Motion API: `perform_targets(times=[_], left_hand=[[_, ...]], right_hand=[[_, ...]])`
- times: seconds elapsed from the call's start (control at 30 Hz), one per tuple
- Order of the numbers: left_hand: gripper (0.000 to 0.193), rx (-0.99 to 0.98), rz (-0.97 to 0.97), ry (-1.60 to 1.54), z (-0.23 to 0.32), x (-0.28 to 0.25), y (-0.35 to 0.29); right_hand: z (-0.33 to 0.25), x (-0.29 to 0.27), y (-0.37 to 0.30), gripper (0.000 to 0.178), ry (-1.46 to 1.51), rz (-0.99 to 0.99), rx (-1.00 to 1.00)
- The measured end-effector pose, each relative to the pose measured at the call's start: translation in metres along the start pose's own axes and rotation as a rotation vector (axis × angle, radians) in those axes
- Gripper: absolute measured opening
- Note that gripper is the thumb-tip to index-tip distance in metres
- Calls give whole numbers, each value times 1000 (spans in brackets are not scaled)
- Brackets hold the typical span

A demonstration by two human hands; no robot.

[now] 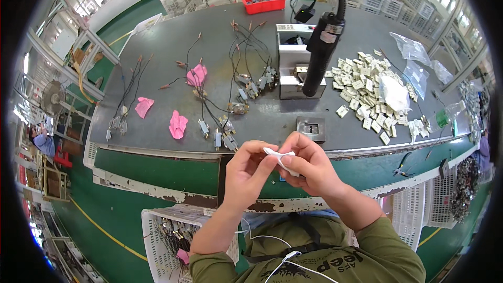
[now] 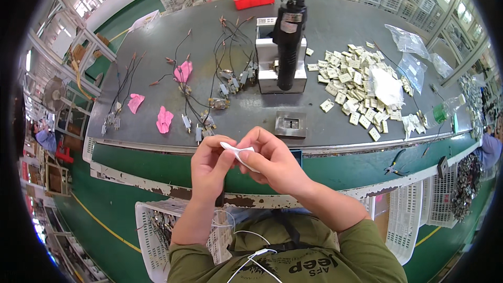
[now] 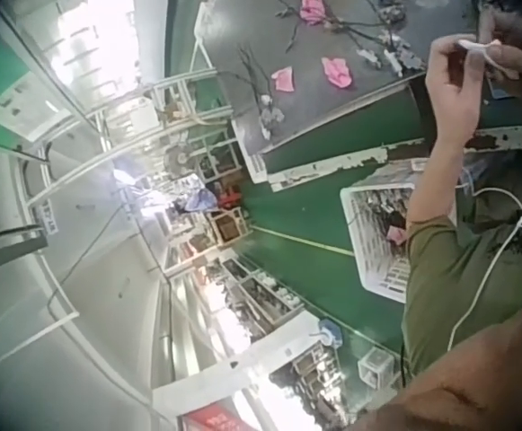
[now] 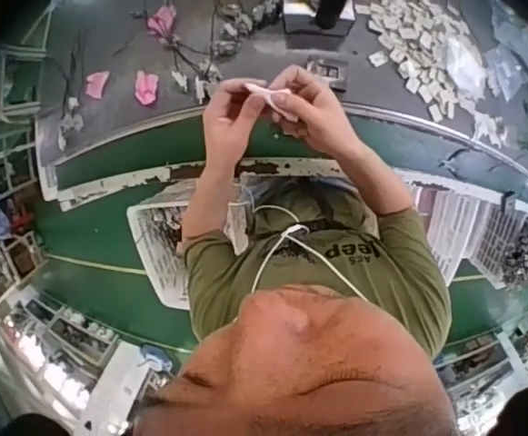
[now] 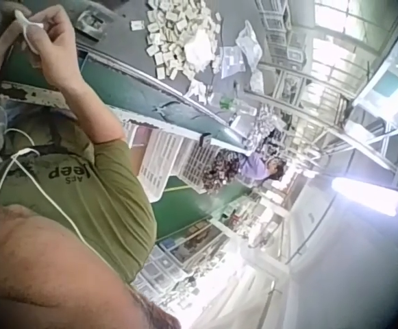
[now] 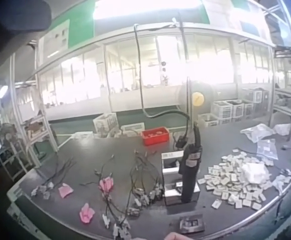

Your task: Applying a substance from a tube onto electronic parts and cleaning or wrapping them with a white cloth at a factory workbench.

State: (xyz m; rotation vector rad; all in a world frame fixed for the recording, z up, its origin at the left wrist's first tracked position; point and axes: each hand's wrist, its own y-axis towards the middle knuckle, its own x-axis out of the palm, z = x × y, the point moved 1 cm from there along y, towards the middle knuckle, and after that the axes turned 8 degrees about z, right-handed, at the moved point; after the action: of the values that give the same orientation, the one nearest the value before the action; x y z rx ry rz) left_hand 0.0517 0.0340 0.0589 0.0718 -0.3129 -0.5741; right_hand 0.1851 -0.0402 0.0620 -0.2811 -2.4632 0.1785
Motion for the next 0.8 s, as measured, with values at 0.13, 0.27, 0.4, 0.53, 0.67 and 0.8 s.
perform_targets(times=[0.13, 0.27, 0.4, 0.53, 0.67, 0.8], left_hand=[[12, -73, 37, -130, -8, 4, -3], [13, -133, 80, -217, -23, 6, -7], [15, -111, 116, -230, -28, 9, -10], [16, -89, 80, -254, -30, 12, -10], [28, -53, -12, -56, -33, -2, -7], [46, 430, 163, 1415, -24, -67, 26]], right_hand=[[-3, -1, -7, 15, -221, 48, -52], [13, -8, -10, 24, -404, 64, -338], [14, -11, -10, 25, -510, 84, -420], [20, -17, -13, 19, -438, 139, -445], [19, -27, -16, 15, -507, 209, -523], [13, -59, -22, 13, -566, 296, -453]])
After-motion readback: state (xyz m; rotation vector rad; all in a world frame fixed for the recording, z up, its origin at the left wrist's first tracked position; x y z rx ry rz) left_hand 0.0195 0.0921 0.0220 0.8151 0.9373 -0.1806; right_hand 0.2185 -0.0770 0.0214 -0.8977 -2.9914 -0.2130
